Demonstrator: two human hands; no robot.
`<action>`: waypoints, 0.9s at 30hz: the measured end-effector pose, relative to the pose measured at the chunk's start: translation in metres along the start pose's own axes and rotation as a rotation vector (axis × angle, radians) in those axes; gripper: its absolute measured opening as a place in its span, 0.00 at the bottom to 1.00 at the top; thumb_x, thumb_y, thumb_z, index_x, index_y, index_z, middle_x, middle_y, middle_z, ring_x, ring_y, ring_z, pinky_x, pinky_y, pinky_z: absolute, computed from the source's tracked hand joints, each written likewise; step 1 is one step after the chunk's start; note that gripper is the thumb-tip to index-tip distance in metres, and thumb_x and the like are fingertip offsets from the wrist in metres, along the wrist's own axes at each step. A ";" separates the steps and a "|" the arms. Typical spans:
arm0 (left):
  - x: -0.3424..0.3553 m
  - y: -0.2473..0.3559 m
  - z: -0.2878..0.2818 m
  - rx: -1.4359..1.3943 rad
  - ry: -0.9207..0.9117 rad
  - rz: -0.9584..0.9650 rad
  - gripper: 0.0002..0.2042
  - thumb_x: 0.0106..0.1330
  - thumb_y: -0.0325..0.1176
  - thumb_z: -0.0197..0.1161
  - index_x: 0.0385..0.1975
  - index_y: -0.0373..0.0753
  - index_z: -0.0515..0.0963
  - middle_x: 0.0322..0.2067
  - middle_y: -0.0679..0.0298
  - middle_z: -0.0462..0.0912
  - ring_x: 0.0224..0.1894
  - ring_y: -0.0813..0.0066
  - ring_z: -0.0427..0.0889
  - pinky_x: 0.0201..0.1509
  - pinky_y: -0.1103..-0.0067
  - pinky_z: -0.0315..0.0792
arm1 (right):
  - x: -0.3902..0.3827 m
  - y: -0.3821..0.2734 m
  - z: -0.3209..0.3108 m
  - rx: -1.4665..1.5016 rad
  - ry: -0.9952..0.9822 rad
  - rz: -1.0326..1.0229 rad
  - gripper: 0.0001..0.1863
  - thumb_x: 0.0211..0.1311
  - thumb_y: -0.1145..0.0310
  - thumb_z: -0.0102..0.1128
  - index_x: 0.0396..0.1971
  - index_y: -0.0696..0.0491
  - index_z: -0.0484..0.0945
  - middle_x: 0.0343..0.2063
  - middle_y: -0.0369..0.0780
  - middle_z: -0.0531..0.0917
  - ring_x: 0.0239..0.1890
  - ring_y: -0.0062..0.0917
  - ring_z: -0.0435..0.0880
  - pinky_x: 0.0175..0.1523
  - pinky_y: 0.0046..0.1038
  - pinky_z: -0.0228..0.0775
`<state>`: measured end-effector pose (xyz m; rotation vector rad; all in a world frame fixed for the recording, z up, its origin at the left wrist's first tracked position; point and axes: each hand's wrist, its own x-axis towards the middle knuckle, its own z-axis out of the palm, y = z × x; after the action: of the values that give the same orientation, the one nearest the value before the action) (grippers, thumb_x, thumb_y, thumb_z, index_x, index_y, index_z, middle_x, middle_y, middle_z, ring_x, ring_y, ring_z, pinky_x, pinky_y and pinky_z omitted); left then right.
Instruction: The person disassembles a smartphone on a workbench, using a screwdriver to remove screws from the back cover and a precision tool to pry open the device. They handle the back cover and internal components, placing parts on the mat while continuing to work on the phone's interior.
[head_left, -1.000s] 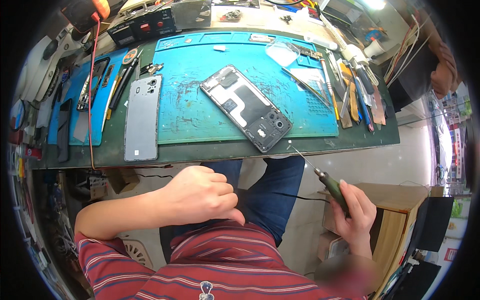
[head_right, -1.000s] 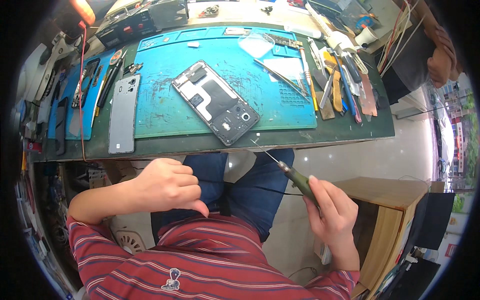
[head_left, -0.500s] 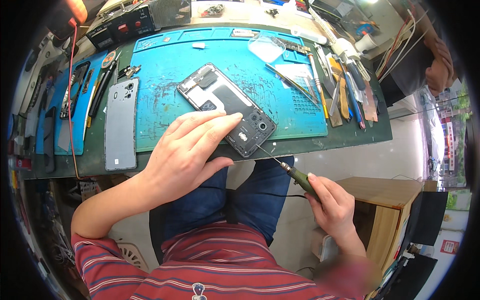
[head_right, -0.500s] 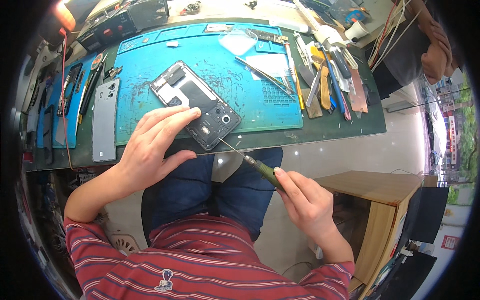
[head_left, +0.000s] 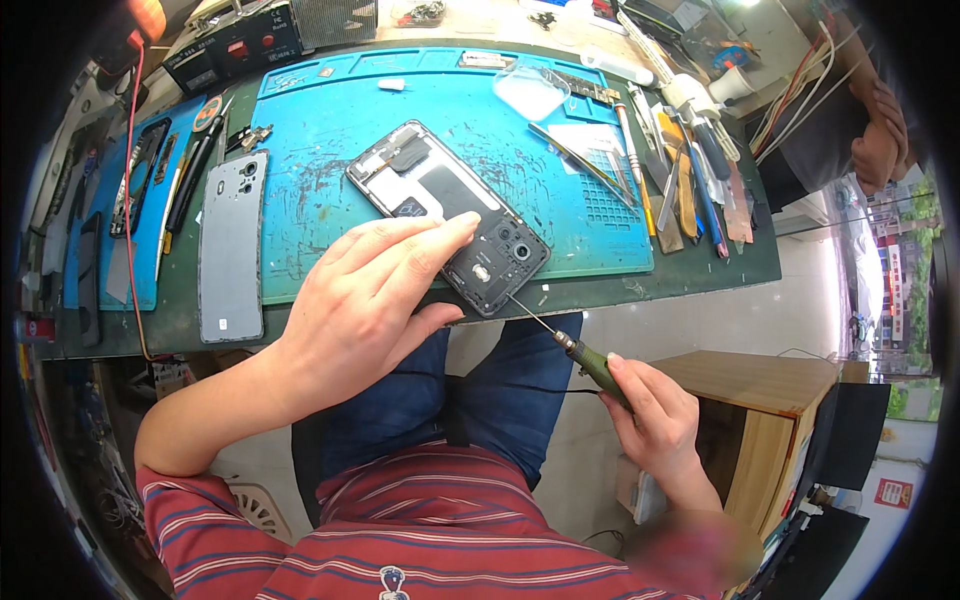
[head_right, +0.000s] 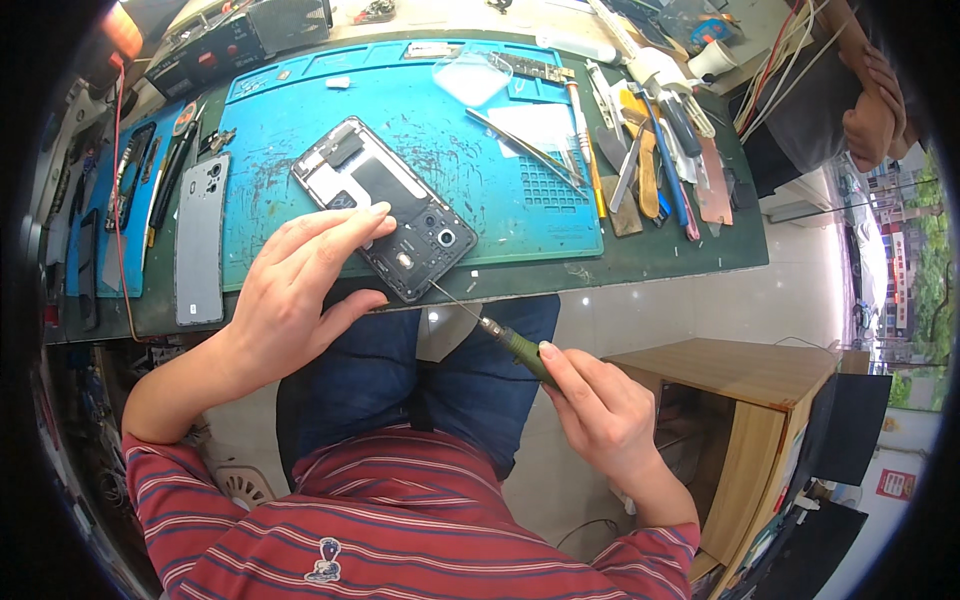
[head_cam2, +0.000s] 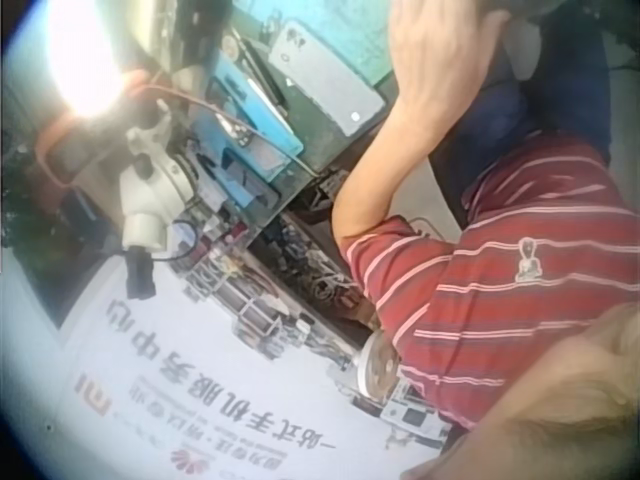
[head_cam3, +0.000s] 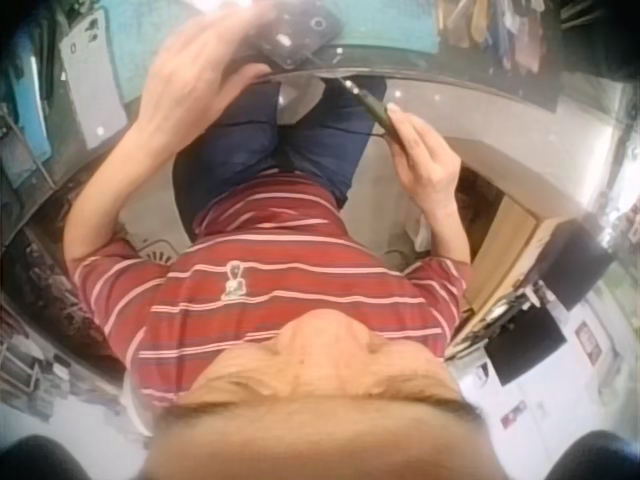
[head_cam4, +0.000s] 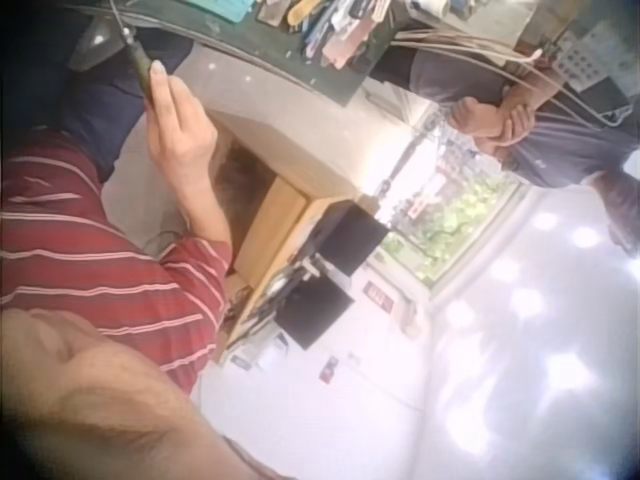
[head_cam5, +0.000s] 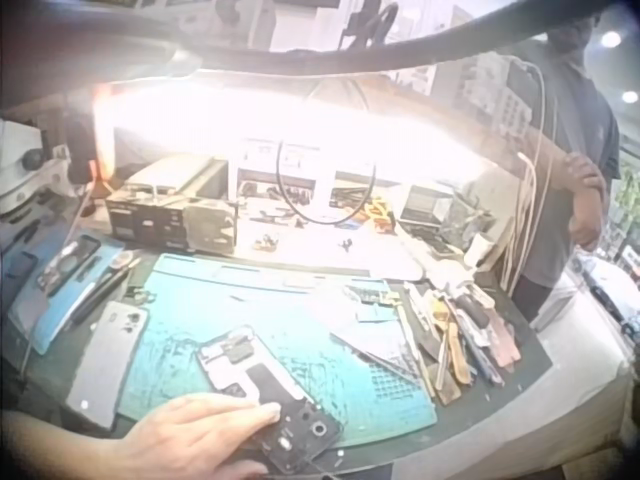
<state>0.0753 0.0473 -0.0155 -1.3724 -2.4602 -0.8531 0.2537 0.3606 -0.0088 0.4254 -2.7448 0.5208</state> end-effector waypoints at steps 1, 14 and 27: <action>0.000 0.000 0.000 0.000 0.001 -0.001 0.39 0.58 0.30 0.80 0.73 0.34 0.72 0.63 0.62 0.86 0.66 0.55 0.82 0.69 0.63 0.74 | 0.000 -0.001 0.000 0.000 -0.001 0.002 0.32 0.51 0.80 0.80 0.61 0.53 0.87 0.45 0.40 0.90 0.34 0.30 0.88 0.37 0.30 0.81; 0.001 0.000 0.000 0.007 0.006 0.004 0.40 0.59 0.31 0.80 0.73 0.34 0.71 0.62 0.62 0.87 0.65 0.57 0.82 0.69 0.63 0.74 | 0.001 -0.008 -0.001 -0.008 -0.034 -0.023 0.31 0.51 0.78 0.80 0.60 0.54 0.88 0.44 0.38 0.89 0.31 0.26 0.86 0.33 0.28 0.78; 0.001 0.002 -0.002 0.007 -0.004 -0.011 0.40 0.58 0.30 0.80 0.73 0.35 0.71 0.62 0.62 0.87 0.65 0.57 0.82 0.69 0.64 0.75 | 0.002 -0.010 0.001 0.006 -0.018 -0.037 0.31 0.50 0.79 0.79 0.59 0.53 0.88 0.43 0.37 0.90 0.29 0.25 0.84 0.32 0.27 0.77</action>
<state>0.0757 0.0476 -0.0128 -1.3612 -2.4732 -0.8443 0.2556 0.3513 -0.0058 0.4837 -2.7480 0.5187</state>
